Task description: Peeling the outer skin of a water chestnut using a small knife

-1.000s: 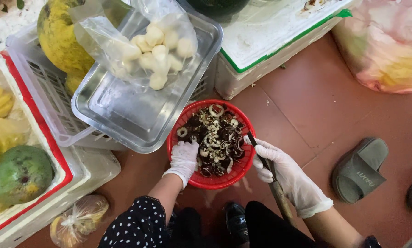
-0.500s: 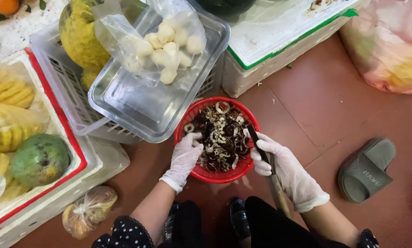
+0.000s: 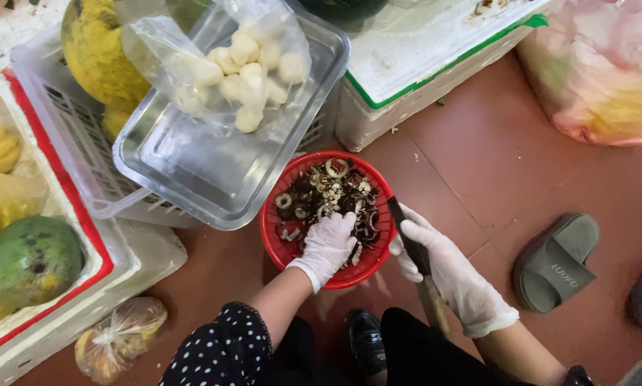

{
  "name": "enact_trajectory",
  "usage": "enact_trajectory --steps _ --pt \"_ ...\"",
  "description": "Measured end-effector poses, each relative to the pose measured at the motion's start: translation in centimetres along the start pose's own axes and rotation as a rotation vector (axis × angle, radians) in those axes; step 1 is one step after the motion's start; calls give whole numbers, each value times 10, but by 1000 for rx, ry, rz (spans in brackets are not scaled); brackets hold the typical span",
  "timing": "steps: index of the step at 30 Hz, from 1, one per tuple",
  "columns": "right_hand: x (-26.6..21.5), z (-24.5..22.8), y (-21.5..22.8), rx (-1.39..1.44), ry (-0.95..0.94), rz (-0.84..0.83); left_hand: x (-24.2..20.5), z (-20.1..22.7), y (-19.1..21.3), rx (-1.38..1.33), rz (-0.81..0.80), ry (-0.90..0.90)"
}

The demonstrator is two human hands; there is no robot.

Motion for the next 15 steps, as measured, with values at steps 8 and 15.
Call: enact_trajectory --steps 8,15 --pt "-12 -10 7 14 36 -9 33 -16 -27 111 -70 28" --pt "-10 -18 17 98 138 -99 -67 -14 81 -1083 271 -24"
Point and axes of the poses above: each hand's wrist, its own x-axis towards the middle knuckle, its own y-axis out of the back of the hand, z = x × y, the point moved 8 cm from there along x, towards the middle knuckle, and after that the axes turned 10 degrees about -z, right-handed, at the moved point
